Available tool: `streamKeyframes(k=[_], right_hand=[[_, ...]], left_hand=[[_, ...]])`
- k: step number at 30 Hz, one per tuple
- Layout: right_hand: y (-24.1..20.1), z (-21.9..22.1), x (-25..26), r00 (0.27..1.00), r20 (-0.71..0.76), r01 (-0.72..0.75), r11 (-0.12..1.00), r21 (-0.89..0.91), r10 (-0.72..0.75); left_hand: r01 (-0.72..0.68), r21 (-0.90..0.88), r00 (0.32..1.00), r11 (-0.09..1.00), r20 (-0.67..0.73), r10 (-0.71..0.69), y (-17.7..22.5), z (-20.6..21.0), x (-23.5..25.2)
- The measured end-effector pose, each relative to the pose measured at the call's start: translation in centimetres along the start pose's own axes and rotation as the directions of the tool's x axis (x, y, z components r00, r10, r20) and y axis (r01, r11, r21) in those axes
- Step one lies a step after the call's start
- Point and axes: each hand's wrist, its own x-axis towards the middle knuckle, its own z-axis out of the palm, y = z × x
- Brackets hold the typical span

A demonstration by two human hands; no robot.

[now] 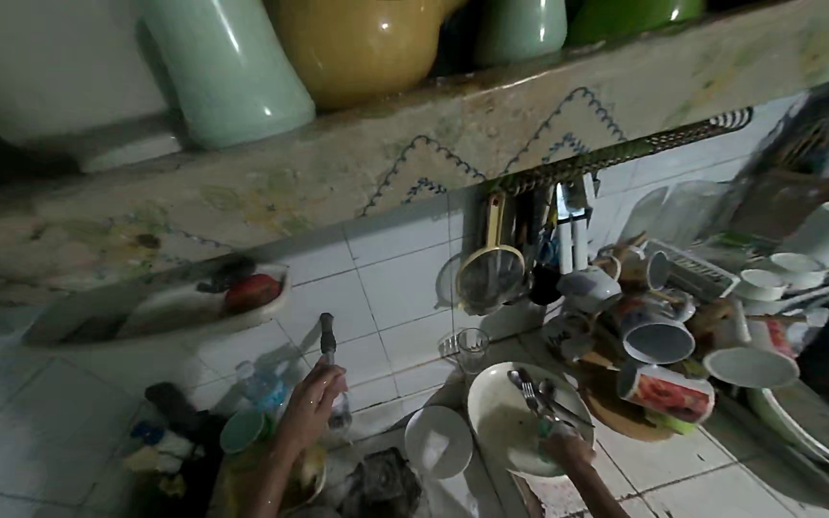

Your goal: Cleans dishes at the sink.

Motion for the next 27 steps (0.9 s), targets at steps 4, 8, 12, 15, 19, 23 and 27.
streamKeyframes(k=[4,8,12,15,19,23,27], right_hand=[[-0.7,-1.3,-1.5,1.0,0.01,-0.023,1.0,0.011,0.022],[-1.7,-3.7,-4.3,0.995,0.103,-0.014,0.999,-0.04,0.019],[-2.9,-0.8,-5.6,0.982,0.096,0.155,0.982,0.104,-0.165],[-8.3,1.8,-11.6,0.926,0.232,0.229,0.931,0.283,-0.298],[-14.8,5.4,-16.1,0.79,0.347,0.34,0.833,0.437,-0.505],[-18.0,6.6,-17.4,0.75,0.342,0.375,0.79,0.484,-0.566],[-18.4,5.6,-18.8,0.72,0.351,0.4,0.771,0.495,-0.598]], left_hand=[[-0.051,-0.036,0.999,0.998,-0.005,0.05,-0.6,-0.2,-0.1],[-0.069,-0.092,0.997,0.993,0.041,0.073,-0.5,-0.7,0.0],[-0.114,-0.092,0.993,0.989,0.019,0.116,-0.9,-0.6,0.2],[-0.149,-0.051,0.989,0.988,-0.003,0.149,-0.7,-0.3,0.3],[-0.131,-0.028,0.991,0.991,-0.003,0.131,-0.7,0.0,0.2],[-0.17,-0.021,0.984,0.985,-0.065,0.168,-1.1,0.6,0.2],[-0.091,-0.078,0.985,0.993,-0.156,0.078,-0.3,1.3,-0.5]])
